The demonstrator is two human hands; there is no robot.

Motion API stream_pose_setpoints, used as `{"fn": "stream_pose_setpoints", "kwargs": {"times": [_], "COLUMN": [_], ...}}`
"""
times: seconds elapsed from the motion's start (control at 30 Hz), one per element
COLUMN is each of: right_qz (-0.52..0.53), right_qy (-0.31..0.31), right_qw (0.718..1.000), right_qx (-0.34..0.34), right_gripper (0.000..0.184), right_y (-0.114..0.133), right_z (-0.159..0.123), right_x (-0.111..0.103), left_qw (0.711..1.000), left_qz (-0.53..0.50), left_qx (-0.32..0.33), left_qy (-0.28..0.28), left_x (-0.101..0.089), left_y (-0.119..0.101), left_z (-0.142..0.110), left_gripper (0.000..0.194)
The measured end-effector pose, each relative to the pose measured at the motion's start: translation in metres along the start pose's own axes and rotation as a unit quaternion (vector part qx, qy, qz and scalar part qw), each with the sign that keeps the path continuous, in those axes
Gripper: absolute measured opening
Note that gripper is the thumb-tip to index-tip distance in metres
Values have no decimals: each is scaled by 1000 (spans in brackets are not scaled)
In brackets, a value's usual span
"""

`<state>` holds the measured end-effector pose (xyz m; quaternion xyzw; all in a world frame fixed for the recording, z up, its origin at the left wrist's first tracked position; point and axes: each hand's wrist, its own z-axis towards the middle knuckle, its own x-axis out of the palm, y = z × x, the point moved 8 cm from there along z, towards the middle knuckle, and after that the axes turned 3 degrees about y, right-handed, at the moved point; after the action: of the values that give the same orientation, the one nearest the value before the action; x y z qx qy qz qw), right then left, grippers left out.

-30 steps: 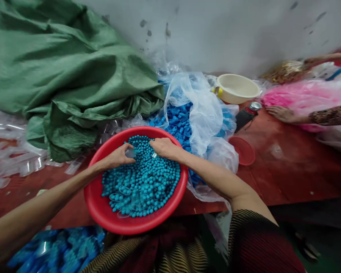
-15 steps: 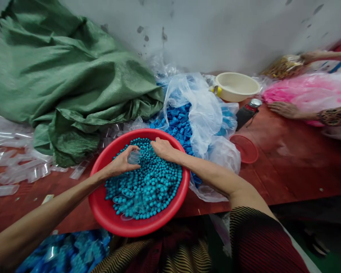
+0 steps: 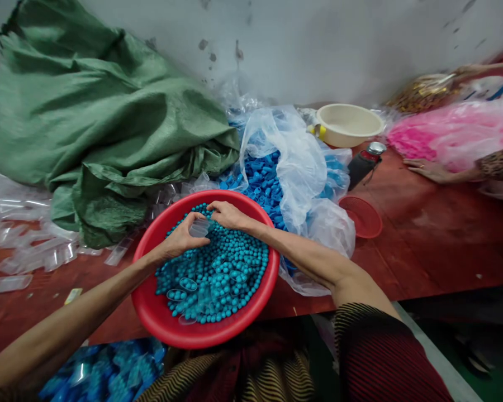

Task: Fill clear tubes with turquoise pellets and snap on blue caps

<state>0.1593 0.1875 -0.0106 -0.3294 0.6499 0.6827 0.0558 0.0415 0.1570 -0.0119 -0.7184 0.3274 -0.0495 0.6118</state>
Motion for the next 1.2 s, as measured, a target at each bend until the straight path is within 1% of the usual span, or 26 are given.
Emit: {"fn": "stream_pose_setpoints", "kwargs": {"times": [0.07,0.1,0.17,0.23,0.27,0.37,0.4,0.43,0.57,0.63,0.7,0.73,0.87,1.03,1.13,1.2], "right_qz": [37,50,56,30,5,-93,-121,-143,-171,-160,-147,-142,-128,-76,-47,-38], "right_qy": [-23,-33,-46,-40,-30,14,25,32,56,85,98,92,31,-8,-36,-38], "right_qw": [999,998,997,996,996,984,979,975,975,974,972,972,974,970,971,974], "right_qx": [6,-5,-37,-71,-89,-151,-164,-166,-131,-136,-154,-161,-183,-231,-233,-222], "right_gripper": [30,28,26,32,41,83,92,96,86,90,97,97,84,84,83,82], "right_y": [0,3,13,23,28,40,42,43,35,34,35,36,38,40,40,41], "right_z": [1,1,0,-4,-6,-14,-15,-16,-14,-15,-16,-16,-15,-15,-18,-21], "right_x": [-3,-4,-6,-5,-2,12,16,20,26,30,33,33,29,27,24,25], "left_qw": [992,981,951,932,927,923,923,924,922,922,921,922,924,918,910,909], "left_qz": [-119,-187,-298,-352,-365,-380,-379,-378,-382,-383,-383,-382,-381,-394,-413,-416], "left_qx": [-45,-61,-72,-68,-65,-55,-52,-50,-46,-53,-58,-56,-33,-21,-24,-29], "left_qy": [-2,9,37,50,46,34,31,30,36,39,35,35,35,44,27,18], "left_x": [-2,-1,0,-2,-4,-9,-10,-10,-4,0,3,3,3,2,2,4], "left_y": [4,5,3,2,2,5,6,6,7,7,7,6,3,4,5,3], "left_z": [0,-1,-1,-1,0,4,5,6,5,3,2,2,5,2,-1,-3], "left_gripper": [55,53,48,42,40,40,41,41,44,46,46,47,50,49,48,48]}}
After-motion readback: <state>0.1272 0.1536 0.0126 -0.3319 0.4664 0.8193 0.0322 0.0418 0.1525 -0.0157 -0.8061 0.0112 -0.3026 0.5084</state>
